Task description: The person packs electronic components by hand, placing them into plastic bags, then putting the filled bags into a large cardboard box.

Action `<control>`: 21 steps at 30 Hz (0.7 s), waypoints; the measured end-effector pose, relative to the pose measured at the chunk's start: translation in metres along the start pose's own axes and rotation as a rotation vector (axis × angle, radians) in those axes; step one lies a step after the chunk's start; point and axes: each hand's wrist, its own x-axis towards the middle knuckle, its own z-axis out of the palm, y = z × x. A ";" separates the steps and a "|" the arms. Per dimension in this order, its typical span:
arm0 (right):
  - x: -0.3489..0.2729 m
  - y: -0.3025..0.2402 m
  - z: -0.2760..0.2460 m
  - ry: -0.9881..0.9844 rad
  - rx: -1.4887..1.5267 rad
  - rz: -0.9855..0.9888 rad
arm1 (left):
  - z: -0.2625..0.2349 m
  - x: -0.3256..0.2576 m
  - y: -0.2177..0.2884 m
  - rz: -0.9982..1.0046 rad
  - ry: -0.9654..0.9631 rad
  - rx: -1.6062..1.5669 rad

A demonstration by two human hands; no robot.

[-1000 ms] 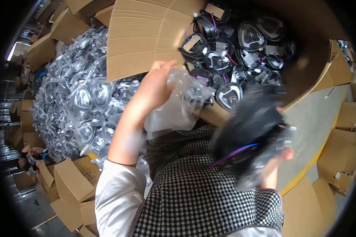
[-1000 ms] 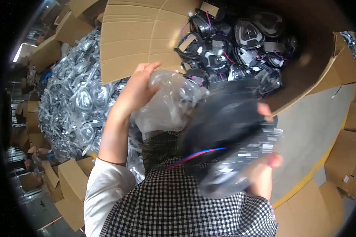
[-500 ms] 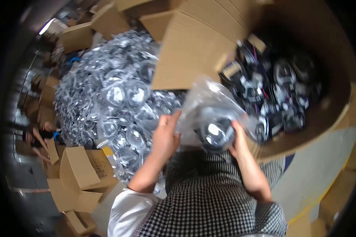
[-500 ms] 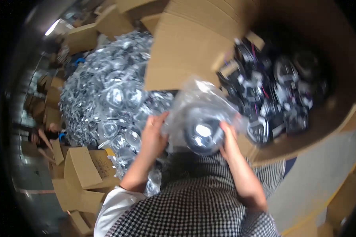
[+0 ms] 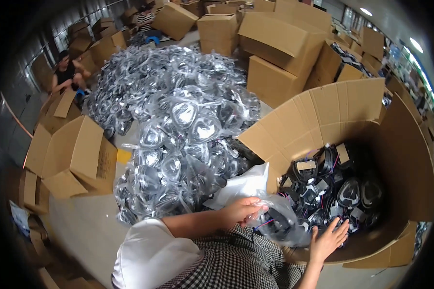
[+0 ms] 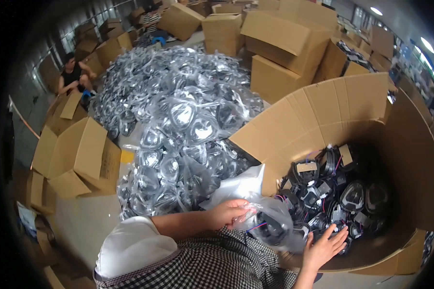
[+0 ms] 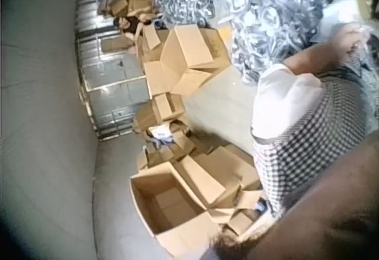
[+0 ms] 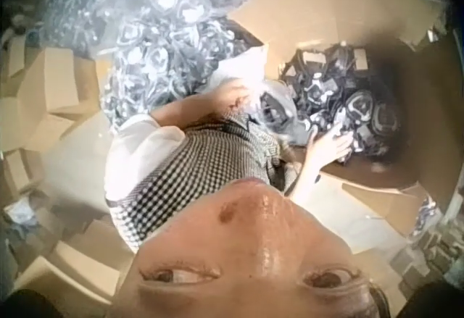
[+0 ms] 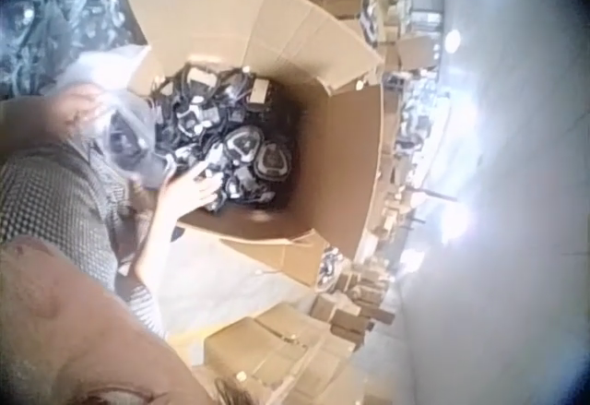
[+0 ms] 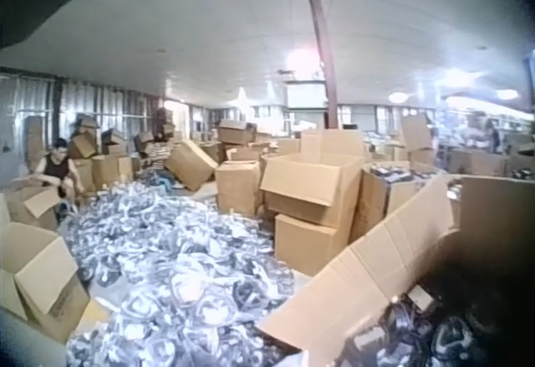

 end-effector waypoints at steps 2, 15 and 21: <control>0.004 0.010 0.011 0.006 0.144 -0.085 | 0.006 -0.008 0.011 0.031 0.053 -0.029; -0.137 -0.039 0.032 -0.366 1.718 0.705 | -0.004 -0.081 0.028 -0.008 -0.062 0.103; -0.052 -0.013 -0.019 -0.197 2.110 0.869 | 0.036 -0.043 0.049 0.804 0.404 0.972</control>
